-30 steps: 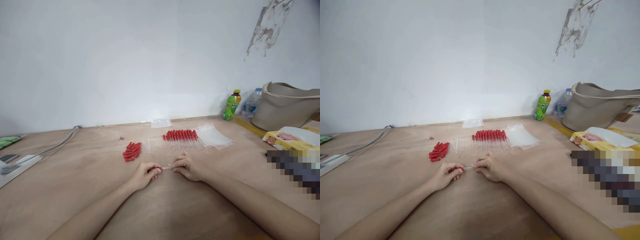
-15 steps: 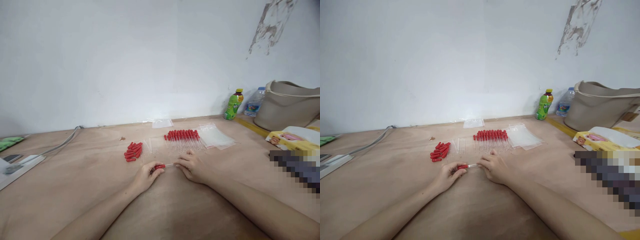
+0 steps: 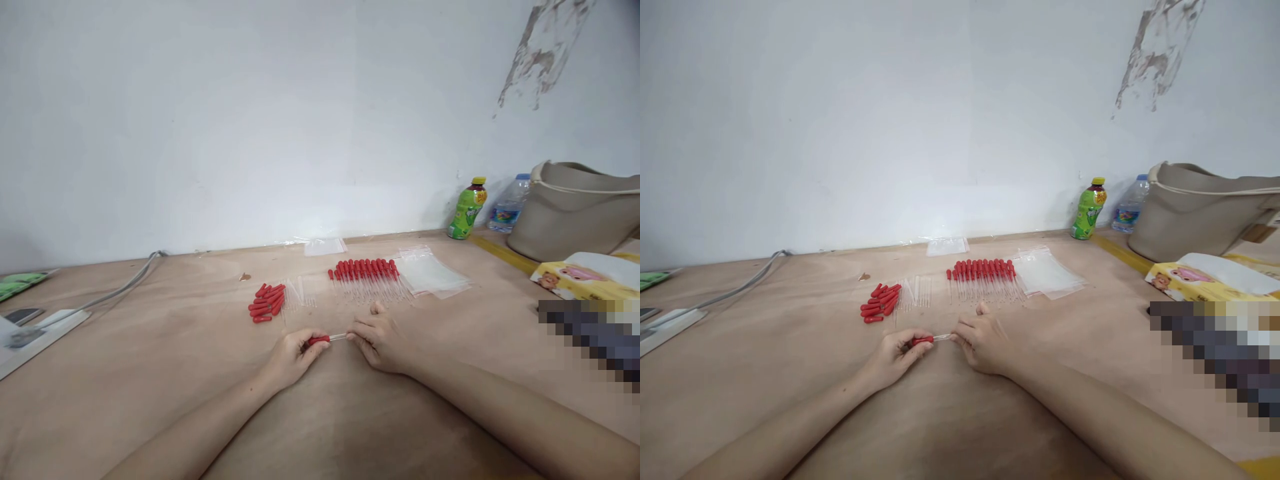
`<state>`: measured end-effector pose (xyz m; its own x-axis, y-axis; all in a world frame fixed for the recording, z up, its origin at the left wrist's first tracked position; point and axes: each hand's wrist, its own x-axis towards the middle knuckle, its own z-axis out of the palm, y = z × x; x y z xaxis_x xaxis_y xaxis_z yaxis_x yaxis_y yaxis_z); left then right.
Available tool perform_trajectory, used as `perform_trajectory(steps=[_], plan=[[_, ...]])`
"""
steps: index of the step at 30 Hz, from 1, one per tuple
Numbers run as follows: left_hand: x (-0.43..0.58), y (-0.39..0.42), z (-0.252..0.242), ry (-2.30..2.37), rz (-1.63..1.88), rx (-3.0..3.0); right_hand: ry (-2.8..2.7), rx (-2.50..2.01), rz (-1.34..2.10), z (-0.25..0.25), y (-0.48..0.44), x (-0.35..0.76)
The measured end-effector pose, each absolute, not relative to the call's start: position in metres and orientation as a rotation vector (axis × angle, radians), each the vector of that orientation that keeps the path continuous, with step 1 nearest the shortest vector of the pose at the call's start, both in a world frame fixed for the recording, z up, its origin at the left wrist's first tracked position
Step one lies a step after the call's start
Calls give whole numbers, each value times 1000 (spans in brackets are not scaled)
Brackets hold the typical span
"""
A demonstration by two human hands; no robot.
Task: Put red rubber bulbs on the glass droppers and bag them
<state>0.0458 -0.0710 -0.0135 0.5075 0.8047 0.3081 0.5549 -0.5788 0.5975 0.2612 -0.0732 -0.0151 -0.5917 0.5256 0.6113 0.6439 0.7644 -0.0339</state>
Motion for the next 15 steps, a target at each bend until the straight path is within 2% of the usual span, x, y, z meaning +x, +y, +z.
perform_trajectory(steps=[15], plan=[[47,-70,-13,1078,734,2462,-2410,-1062,15,-10,-80,246]])
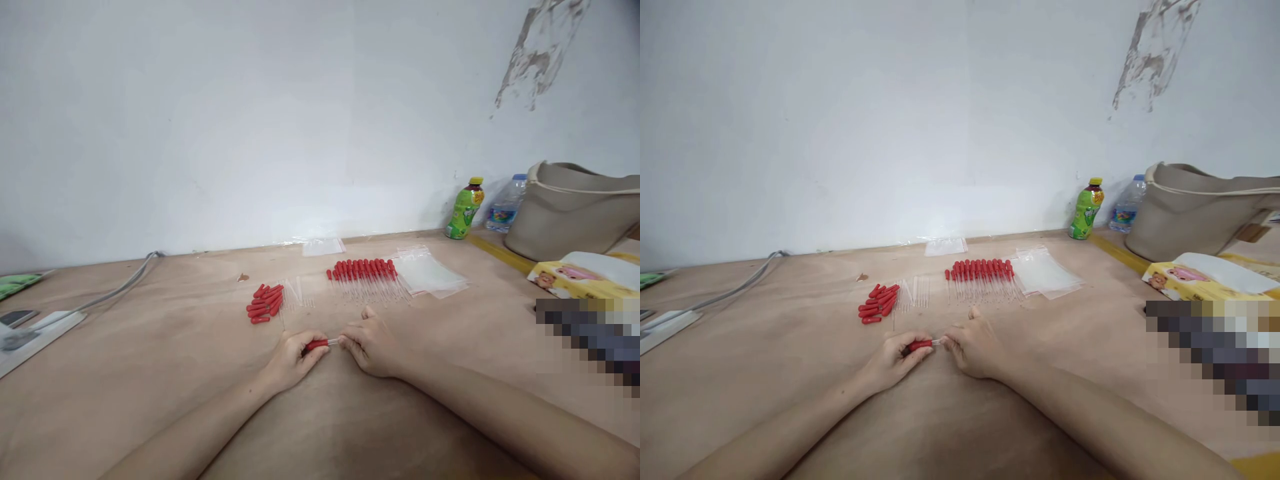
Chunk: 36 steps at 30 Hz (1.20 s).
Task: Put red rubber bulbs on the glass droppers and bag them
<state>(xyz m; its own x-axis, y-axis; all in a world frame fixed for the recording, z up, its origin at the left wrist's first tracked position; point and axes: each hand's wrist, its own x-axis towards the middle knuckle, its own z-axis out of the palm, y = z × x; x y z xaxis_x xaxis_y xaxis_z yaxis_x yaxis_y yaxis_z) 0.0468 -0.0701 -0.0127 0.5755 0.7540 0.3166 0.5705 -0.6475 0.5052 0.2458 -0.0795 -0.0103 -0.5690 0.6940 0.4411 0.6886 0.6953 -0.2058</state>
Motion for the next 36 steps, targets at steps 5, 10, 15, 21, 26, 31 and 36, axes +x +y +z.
perform_trajectory(steps=[5,10,15,21,26,31,36], plan=[[45,-67,-13,1058,748,2455,-2422,-1113,128,-8,-77,245],[41,-57,-11,1023,843,2482,-2469,-1165,47,4,-81,243],[37,-51,-13,1141,998,2375,-2392,-1286,278,15,-75,250],[39,-52,-9,1089,808,2513,-1956,-1705,524,25,-25,256],[39,-53,-8,1099,803,2513,-1805,-1886,302,18,8,239],[38,-53,-9,1106,792,2506,-1775,-1989,199,7,23,225],[39,-53,-8,1097,801,2501,-1793,-2042,159,3,28,219]])
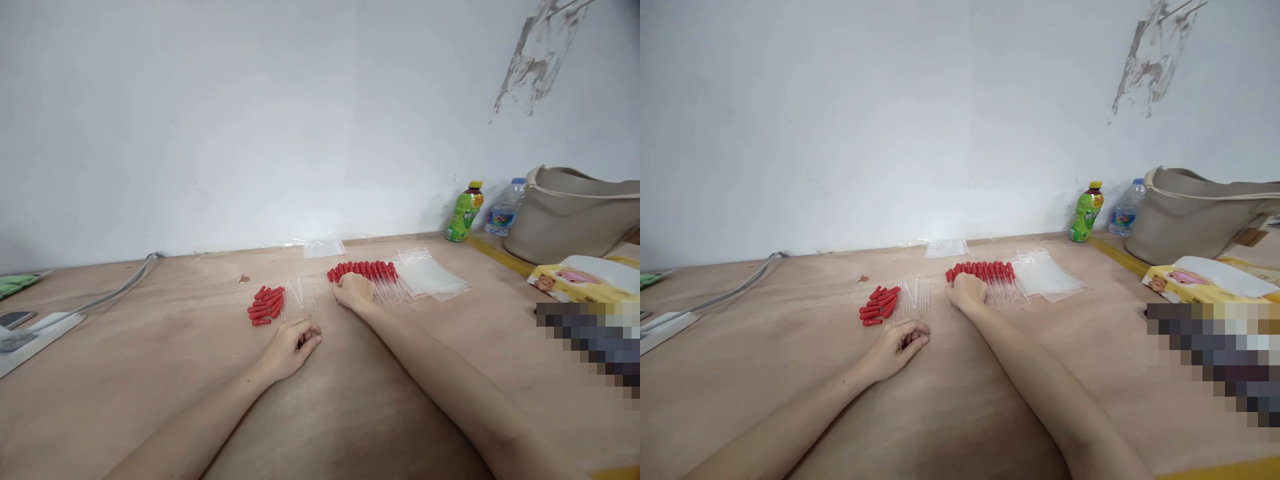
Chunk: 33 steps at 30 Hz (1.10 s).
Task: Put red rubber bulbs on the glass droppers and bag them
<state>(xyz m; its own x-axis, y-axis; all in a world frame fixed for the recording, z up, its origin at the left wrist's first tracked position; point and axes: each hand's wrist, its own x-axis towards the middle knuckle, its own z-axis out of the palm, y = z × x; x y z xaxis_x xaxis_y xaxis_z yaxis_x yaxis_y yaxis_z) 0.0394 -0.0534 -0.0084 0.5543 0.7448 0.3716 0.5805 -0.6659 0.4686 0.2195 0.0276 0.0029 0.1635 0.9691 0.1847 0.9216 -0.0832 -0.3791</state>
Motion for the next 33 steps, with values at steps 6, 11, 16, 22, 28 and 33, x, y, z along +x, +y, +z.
perform_trajectory(steps=[6,11,16,22,28,33], plan=[[39,-54,-9,1103,813,2501,-1806,-2070,138,5,24,219],[39,-53,-9,1094,800,2502,-1872,-2010,129,8,19,204],[37,-54,-9,1099,780,2510,-1922,-1996,179,8,22,179],[34,-56,-8,1097,773,2497,-1932,-2017,231,10,28,169],[34,-56,-9,1107,771,2514,-1973,-2028,264,15,27,165],[25,-56,-9,1141,765,2564,-2006,-1936,149,18,3,182]])
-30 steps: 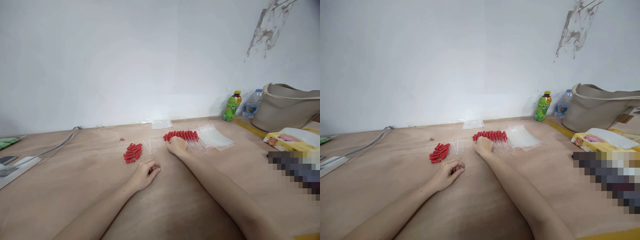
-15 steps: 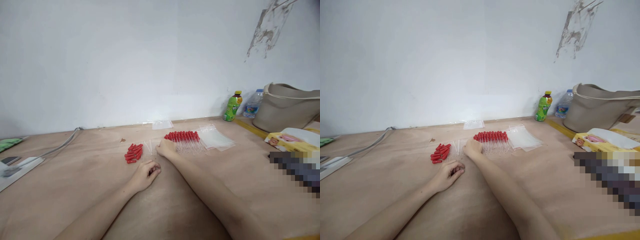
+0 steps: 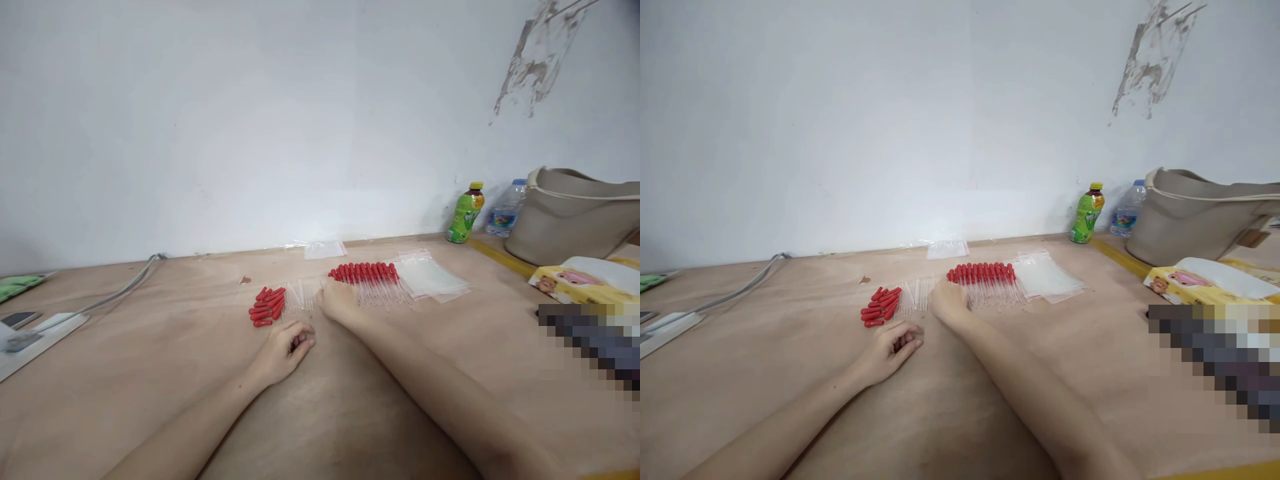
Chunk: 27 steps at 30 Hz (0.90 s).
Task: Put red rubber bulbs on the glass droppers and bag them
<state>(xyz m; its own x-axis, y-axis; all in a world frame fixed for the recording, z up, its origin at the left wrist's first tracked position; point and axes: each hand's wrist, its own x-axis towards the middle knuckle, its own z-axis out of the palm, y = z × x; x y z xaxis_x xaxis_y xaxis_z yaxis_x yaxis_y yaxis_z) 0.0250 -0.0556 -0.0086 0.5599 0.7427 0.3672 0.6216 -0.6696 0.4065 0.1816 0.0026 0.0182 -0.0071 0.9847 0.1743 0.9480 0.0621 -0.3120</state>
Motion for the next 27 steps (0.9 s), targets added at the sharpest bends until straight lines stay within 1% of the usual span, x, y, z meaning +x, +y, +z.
perform_trajectory(steps=[3,5,6,9,12,18,23,27], plan=[[5,-47,6,1170,691,2744,-2048,-1801,23,9,-21,212],[-12,-37,20,1207,570,2863,-2116,-1527,-213,0,-34,237],[-20,-32,28,1235,475,2899,-2109,-1458,-301,-4,-39,250],[-38,-20,41,1353,306,3019,-2115,-1306,-413,-17,-49,280],[-44,-14,39,1288,193,3119,-2080,-1186,-376,-26,-51,296],[-44,-9,28,1295,103,3147,-2042,-1103,-281,-32,-48,299],[-45,-8,27,1328,172,3101,-2066,-1080,-197,-32,-47,299],[-30,-25,38,1262,215,3034,-2064,-1086,-174,-35,-46,301]])
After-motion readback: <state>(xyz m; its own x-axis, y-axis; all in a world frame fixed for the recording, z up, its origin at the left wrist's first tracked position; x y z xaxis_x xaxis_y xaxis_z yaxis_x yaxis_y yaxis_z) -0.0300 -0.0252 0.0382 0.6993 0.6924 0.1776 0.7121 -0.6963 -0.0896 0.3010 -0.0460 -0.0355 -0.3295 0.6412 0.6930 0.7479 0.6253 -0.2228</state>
